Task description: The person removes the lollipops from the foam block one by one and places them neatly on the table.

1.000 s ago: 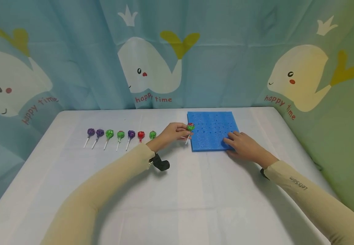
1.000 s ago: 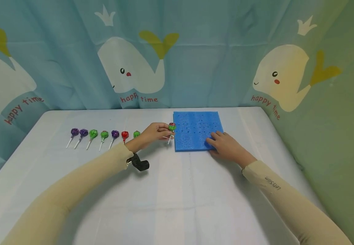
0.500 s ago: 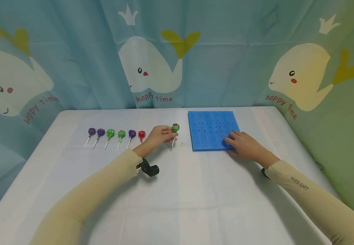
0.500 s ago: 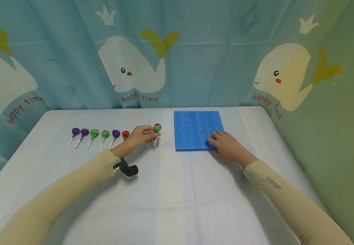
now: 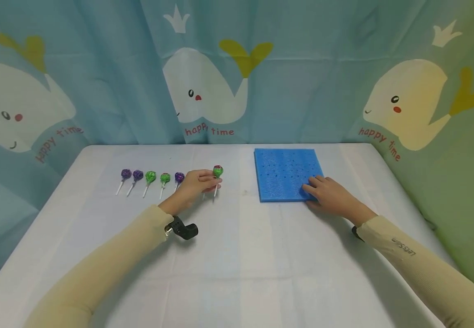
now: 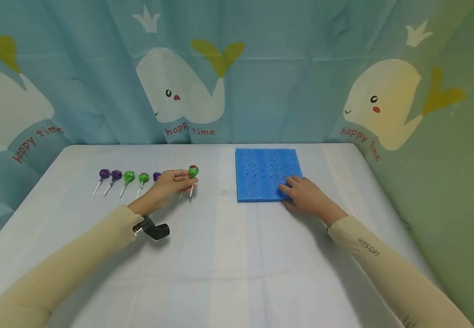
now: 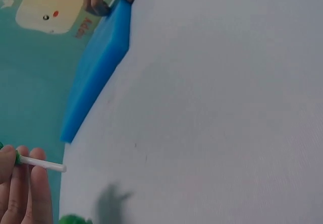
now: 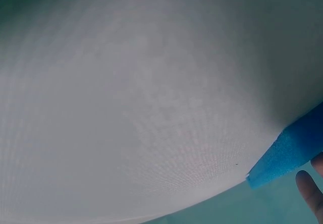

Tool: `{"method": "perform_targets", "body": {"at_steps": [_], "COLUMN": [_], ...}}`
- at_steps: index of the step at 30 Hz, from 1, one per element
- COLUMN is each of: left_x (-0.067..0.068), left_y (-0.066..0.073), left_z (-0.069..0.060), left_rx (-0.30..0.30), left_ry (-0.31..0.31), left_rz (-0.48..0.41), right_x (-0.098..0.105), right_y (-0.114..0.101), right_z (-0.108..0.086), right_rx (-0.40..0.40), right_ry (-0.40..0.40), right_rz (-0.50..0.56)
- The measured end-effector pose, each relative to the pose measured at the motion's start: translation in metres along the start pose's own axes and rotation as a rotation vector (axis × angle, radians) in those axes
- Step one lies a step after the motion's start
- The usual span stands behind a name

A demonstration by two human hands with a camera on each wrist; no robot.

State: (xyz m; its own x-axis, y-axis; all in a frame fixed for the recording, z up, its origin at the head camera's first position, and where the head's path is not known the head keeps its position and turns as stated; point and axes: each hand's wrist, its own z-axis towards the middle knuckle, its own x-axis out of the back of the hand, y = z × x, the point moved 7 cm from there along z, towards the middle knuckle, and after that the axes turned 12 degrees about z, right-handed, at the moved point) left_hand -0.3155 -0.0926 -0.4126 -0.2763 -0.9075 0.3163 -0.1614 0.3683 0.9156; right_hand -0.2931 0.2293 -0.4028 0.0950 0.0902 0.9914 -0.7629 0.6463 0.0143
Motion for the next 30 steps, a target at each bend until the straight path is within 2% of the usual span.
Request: {"method": "perform_targets", "body": {"at_steps": [9, 15, 18, 25, 30], "left_x": [0.045, 0.074, 0.091, 0.132, 0.164], "left_y": [-0.007, -0.013, -0.014, -0.022, -0.029], "left_z": [-0.017, -0.031, -0.039, -0.054, -0.063], "left_rx": [0.021, 0.068, 0.071, 0.067, 0.095], "left_ry": [0.069, 0.106, 0.138, 0.180, 0.216], "left_rz": [0.065, 0.117, 0.092, 0.071, 0.131], "right_x": [0.004, 0.000, 0.000, 0.001, 0.000], "right_y": [-0.003, 0.000, 0.000, 0.000, 0.000], "right_z": [-0.002, -0.002, -0.002, -0.001, -0.001], "right_rx": [0.072, -0.001, -0.018, 0.005, 0.019], "right_ry": [0.077, 0.004, -0.020, 0.002, 0.018], "right_rz": [0.013, 0.015, 0.011, 0.003, -0.001]}}
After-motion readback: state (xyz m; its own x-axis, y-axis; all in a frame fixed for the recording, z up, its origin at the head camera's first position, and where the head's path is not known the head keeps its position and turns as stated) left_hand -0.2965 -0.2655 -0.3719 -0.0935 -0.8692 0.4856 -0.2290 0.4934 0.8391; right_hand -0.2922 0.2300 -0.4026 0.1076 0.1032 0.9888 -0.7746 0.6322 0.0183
